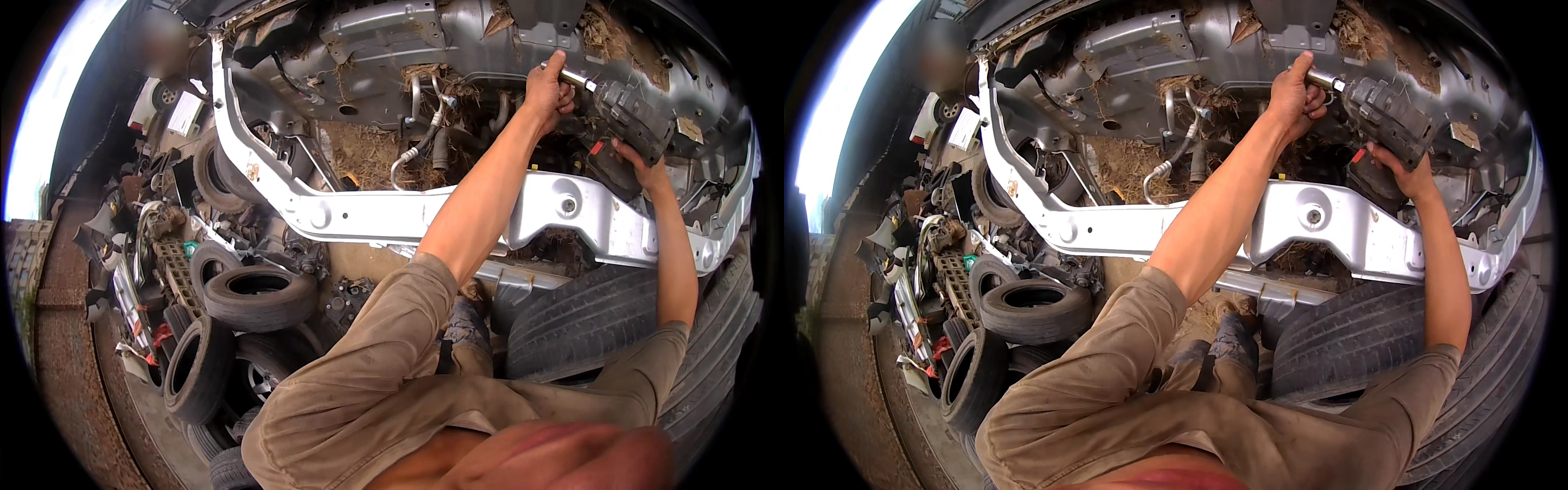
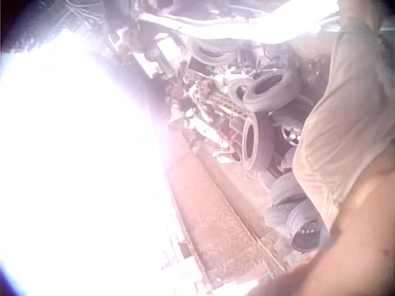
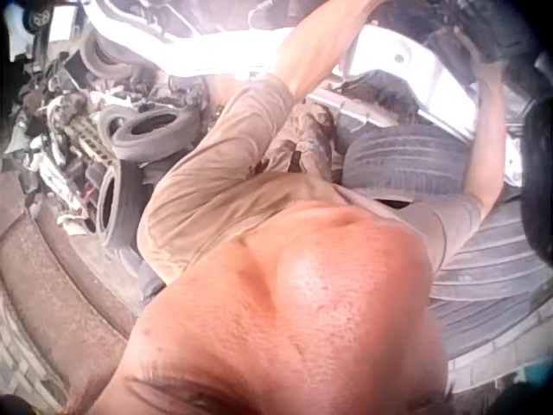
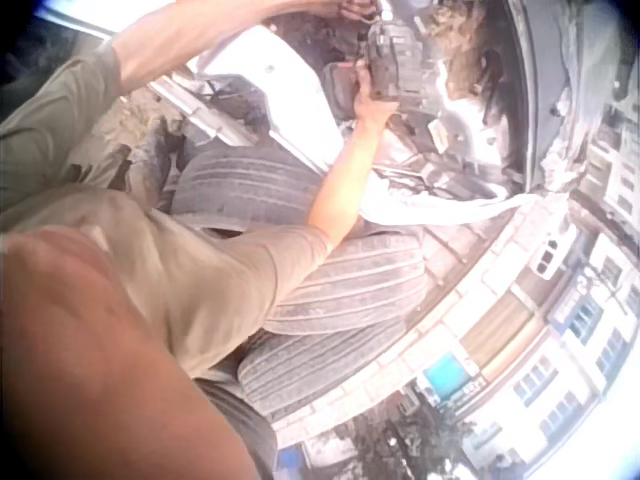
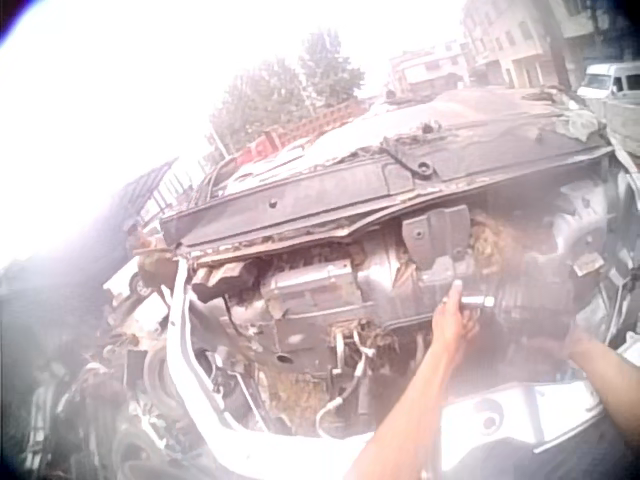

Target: The person uses a cordless impact wrench to remove bolts from the front frame of a white car in a junkyard. They repeatedly position the tool, drive out fasteners, and set them aside while working around debris and stacked tires.

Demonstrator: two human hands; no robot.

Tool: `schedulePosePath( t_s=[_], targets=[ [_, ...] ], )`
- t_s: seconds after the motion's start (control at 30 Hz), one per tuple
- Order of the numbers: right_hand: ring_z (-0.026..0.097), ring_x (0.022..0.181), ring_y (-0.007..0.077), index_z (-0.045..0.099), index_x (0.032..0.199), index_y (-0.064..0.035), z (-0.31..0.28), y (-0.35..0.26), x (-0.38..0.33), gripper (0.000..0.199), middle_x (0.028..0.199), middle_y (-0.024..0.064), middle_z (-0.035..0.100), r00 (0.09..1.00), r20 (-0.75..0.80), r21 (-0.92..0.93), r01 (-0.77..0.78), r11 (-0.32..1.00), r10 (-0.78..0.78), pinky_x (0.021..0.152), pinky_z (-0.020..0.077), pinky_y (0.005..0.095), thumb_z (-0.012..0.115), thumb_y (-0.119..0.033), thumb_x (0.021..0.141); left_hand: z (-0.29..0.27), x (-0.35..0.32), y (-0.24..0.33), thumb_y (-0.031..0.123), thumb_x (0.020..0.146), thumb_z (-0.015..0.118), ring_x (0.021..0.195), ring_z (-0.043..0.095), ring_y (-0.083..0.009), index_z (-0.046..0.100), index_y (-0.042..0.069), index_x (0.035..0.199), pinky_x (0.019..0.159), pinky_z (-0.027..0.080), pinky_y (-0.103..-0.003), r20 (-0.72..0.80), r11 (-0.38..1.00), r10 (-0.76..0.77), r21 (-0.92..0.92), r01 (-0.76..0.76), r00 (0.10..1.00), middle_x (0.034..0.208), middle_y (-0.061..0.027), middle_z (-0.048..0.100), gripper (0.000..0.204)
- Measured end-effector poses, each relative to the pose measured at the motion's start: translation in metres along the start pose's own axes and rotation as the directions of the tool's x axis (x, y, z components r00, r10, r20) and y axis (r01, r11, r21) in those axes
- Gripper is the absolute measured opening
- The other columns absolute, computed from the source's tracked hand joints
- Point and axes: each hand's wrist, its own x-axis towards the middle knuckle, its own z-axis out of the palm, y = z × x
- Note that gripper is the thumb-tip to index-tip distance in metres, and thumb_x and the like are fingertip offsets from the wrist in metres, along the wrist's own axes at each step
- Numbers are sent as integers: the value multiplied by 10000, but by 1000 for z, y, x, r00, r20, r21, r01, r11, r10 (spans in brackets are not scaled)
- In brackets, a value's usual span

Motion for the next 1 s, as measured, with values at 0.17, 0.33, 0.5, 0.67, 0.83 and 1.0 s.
schedulePosePath(
  t_s=[0.17, 0.33, 0.5, 0.67, 0.83, 1.0],
  targets=[
    [612, 889, 242, 650, 988, -62, -7, 8, -1, 215, 973, 82, 656, 886, 118, -409, 456, 791, -449, 803, 452, 354, 684, -113, 782, -1, -10, 1, 401, 906, 549, 366, 258, -96, 437, 129, 713, 371, 211, -255, -4, 1000, 5, -10, -5, 1000, 450, 19, 297, 351],
    [625, 920, 262, 655, 1036, -94, -11, -13, 7, 328, 977, 66, 674, 752, 239, -646, 595, 478, -614, 864, 423, 363, 691, -85, 710, 1, -16, 5, 427, 892, 570, 356, 255, -90, 414, 129, 686, 367, 212, -251, -81, 998, 19, 69, -14, 997, 452, 28, 302, 395],
    [657, 856, 312, 664, 981, -28, 5, -57, 17, 311, 951, 155, 671, 793, 258, -317, 609, 727, -551, 759, 511, 330, 647, -15, 671, 12, -30, 19, 536, 878, 545, 358, 265, -87, 416, 125, 610, 370, 206, -250, -200, 949, -23, 305, 85, 979, 456, 27, 328, 507],
    [645, 772, 301, 663, 939, -29, 3, -46, 7, 249, 893, 131, 677, 734, 214, -478, 654, 587, -644, 719, 499, 340, 650, -85, 697, 18, -32, 10, 562, 874, 534, 379, 273, -94, 396, 125, 539, 381, 215, -259, -131, 973, -9, 229, 39, 991, 454, 21, 329, 567],
    [642, 791, 303, 643, 979, -26, 8, -34, 8, 304, 876, 123, 675, 764, 153, -574, 585, 573, -627, 771, 487, 351, 651, -100, 684, 7, -23, 0, 545, 894, 495, 388, 257, -90, 413, 132, 597, 393, 204, -258, -31, 981, -99, 164, 103, 995, 485, 35, 315, 515],
    [645, 742, 268, 643, 936, -3, 18, -58, 10, 262, 830, 109, 678, 852, 145, -350, 520, 779, -503, 731, 492, 335, 657, -90, 690, 12, -29, -7, 557, 882, 489, 418, 245, -87, 429, 152, 664, 401, 190, -260, -96, 945, -207, 237, 224, 974, 539, 49, 291, 463]
  ],
)
